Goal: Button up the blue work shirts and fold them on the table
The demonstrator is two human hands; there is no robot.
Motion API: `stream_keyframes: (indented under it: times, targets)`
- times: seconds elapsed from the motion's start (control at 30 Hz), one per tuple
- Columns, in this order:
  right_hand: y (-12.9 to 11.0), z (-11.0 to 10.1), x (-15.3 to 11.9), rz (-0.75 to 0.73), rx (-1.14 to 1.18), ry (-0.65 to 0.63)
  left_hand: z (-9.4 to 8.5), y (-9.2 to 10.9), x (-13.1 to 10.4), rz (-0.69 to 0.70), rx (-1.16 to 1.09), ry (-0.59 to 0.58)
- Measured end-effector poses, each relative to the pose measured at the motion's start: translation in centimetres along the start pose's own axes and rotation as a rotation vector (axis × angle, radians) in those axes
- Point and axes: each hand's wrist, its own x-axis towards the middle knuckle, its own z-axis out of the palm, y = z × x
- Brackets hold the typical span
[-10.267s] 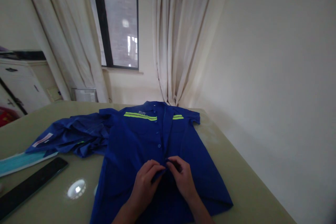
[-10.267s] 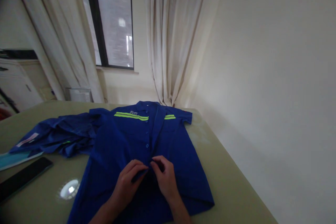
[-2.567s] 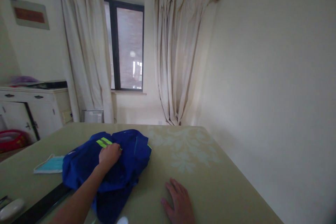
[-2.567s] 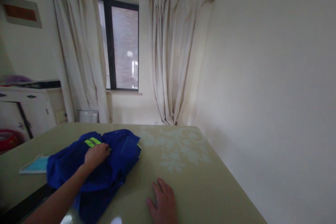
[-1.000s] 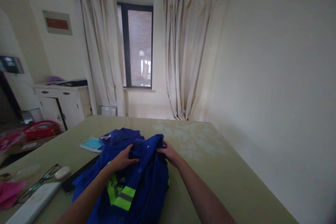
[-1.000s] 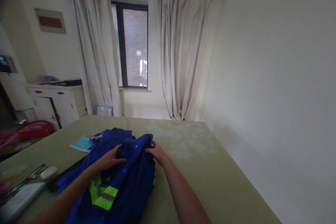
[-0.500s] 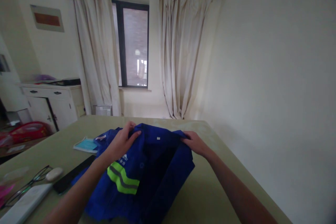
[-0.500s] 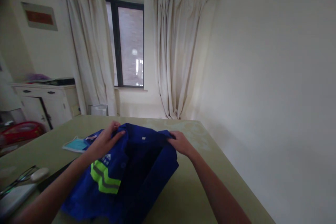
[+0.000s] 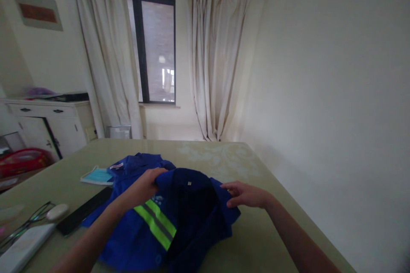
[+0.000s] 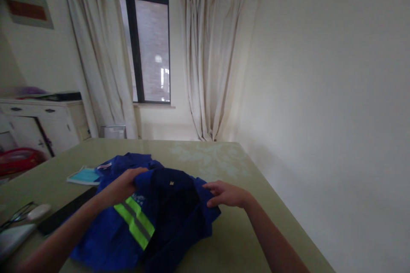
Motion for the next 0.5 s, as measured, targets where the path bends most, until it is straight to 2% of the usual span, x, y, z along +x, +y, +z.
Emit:
stream_keyframes:
  times: [0.03, 0.1, 0.2, 0.37, 0.43, 0.5]
  targets:
    - [0.1, 0.2, 0.6, 0.002, -0.058, 0.035, 0.1, -0.2, 0.5, 0.002, -0.035, -0.046]
    - [-0.4, 0.5, 1.6, -0.03, -0.124, 0.069, 0.3, -0.5, 1.2, -0.016, -0.016, -0.024]
    - [-2.3, 0.9, 2.4, -0.171, 0.02, 0.044, 0.5, -0.6, 1.4, 0.015, 0.115, 0.051]
    - [-4.8, 1.9, 2.4, -0.447, 0.365, 0.196, 0.2, 1.5, 1.2, 0.286, 0.472, 0.318]
    - [-5.3, 2.2, 2.3, -0.513, 0.554, 0.239, -0.2, 2.7, 1.3, 0.34, 0.6, 0.443]
    - [-6.4, 2.0, 1.9, -0.563, 0.682, 0.297, -0.8, 4.0, 1.7, 0.344, 0.723, 0.621]
